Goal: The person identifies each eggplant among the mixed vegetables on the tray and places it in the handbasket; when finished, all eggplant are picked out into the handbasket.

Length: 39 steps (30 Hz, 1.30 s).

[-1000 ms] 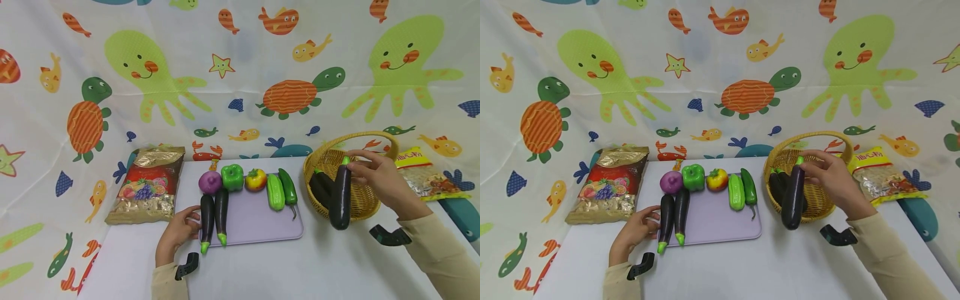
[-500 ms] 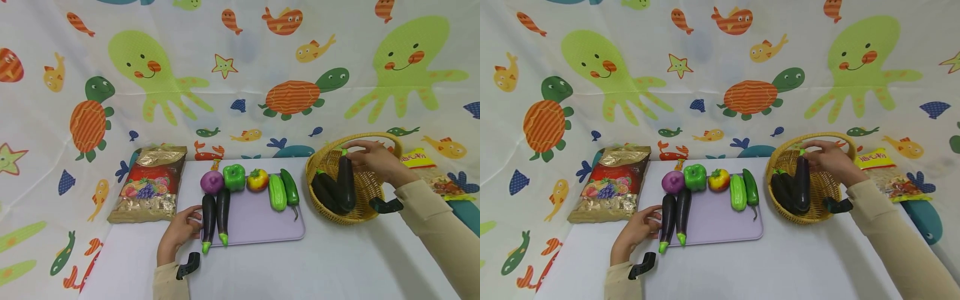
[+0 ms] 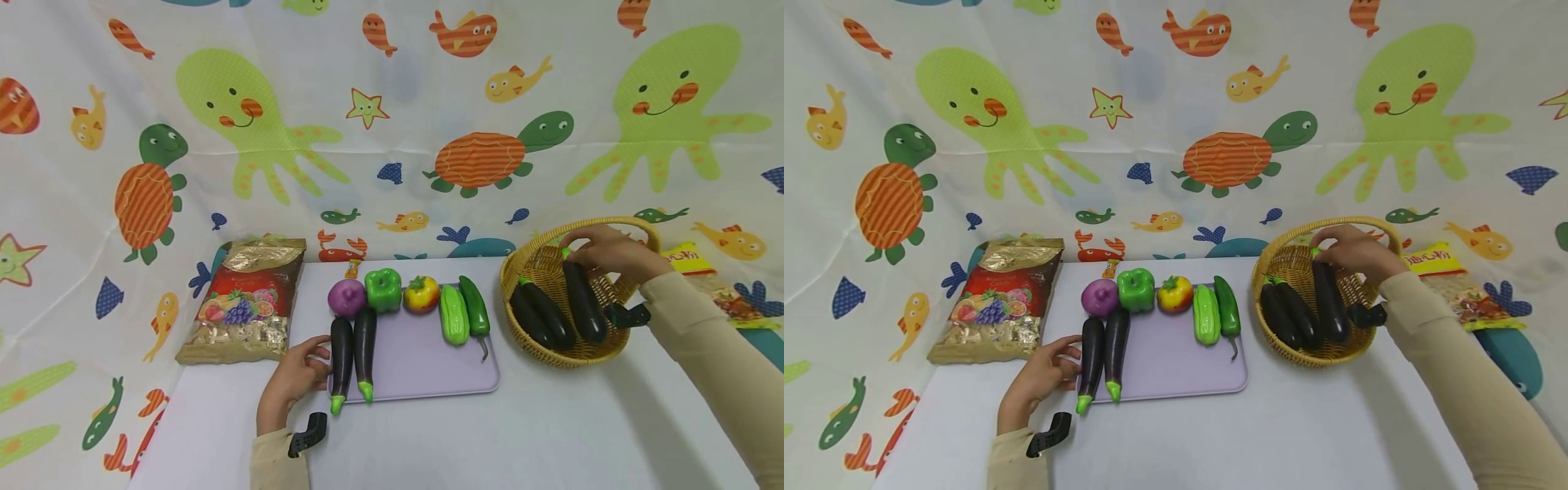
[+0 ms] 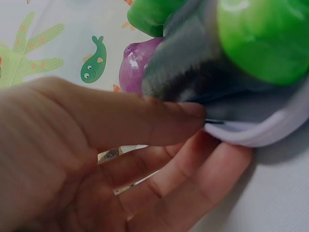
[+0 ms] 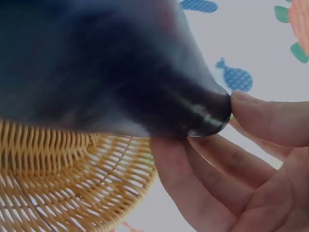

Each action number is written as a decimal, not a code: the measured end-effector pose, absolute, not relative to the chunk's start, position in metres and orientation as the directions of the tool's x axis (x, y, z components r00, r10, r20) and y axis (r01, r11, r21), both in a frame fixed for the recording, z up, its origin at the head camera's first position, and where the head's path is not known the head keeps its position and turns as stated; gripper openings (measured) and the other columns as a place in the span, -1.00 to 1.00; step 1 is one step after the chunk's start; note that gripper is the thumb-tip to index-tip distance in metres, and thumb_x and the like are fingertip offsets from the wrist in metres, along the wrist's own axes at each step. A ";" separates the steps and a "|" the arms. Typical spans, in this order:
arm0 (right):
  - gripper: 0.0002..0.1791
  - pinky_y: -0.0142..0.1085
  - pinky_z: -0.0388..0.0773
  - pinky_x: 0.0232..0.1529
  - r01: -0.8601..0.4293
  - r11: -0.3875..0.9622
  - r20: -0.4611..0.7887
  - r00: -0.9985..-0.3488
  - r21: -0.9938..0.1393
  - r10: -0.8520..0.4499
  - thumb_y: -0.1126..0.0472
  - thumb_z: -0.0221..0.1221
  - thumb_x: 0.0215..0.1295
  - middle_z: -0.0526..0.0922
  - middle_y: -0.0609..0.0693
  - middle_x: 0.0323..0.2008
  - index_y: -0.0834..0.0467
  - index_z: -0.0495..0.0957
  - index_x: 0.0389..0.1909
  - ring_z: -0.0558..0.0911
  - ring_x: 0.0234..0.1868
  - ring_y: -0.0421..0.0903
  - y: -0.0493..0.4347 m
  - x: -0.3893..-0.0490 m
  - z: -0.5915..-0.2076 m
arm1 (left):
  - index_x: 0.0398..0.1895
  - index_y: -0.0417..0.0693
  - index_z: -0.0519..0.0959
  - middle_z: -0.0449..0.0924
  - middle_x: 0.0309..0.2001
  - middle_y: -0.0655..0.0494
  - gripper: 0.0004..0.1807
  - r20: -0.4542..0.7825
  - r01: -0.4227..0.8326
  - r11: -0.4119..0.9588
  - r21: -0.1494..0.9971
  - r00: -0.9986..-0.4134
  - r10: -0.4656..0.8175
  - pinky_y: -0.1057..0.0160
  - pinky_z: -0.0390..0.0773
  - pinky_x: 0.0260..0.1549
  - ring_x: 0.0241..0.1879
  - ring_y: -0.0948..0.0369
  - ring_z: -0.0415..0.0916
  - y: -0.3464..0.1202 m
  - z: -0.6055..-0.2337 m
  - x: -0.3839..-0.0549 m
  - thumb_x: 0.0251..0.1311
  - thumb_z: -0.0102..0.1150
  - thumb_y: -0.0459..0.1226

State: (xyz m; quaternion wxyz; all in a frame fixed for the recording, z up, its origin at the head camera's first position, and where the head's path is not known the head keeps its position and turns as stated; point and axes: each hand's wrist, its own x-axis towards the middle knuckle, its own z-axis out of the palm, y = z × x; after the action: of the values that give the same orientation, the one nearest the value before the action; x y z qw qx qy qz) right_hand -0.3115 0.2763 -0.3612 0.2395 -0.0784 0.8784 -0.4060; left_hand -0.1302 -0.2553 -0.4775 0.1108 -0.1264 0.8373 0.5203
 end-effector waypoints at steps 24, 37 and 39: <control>-0.78 -0.25 0.46 -0.48 -0.052 0.724 -0.405 -0.800 -0.688 -0.442 0.46 0.07 0.33 0.42 -0.03 -0.46 0.43 0.48 -0.03 0.35 -0.56 -0.13 0.266 -0.343 -0.407 | 0.33 -0.18 0.49 0.53 -0.09 -0.11 -0.34 -0.322 -0.338 0.400 0.852 -0.940 -0.109 0.18 0.71 -0.46 -0.30 0.10 0.56 -0.254 -0.479 -0.130 0.10 0.09 -0.67; -0.75 -0.24 0.42 -0.51 -0.036 0.720 -0.433 -0.777 -0.693 -0.456 0.53 0.11 0.22 0.34 -0.06 -0.55 0.46 0.46 -0.08 0.33 -0.55 -0.12 0.259 -0.350 -0.421 | 0.34 -0.20 0.48 0.53 -0.08 -0.12 -0.34 -0.313 -0.327 0.414 0.850 -0.944 -0.103 0.17 0.70 -0.48 -0.30 0.13 0.55 -0.255 -0.477 -0.129 0.10 0.10 -0.66; -0.74 -0.26 0.41 -0.52 -0.032 0.717 -0.439 -0.771 -0.697 -0.461 0.53 0.11 0.21 0.38 -0.05 -0.54 0.48 0.47 -0.07 0.33 -0.56 -0.13 0.259 -0.351 -0.423 | 0.34 -0.19 0.49 0.53 -0.08 -0.12 -0.34 -0.313 -0.327 0.412 0.850 -0.944 -0.104 0.17 0.70 -0.48 -0.30 0.12 0.55 -0.255 -0.477 -0.129 0.10 0.10 -0.66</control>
State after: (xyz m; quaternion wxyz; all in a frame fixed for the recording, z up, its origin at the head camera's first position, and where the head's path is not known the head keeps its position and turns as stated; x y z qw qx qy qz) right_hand -0.3515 0.2591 -0.4229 0.3076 -0.1411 0.8739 -0.3490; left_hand -0.1295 -0.2550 -0.4775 0.1059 -0.1296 0.8335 0.5266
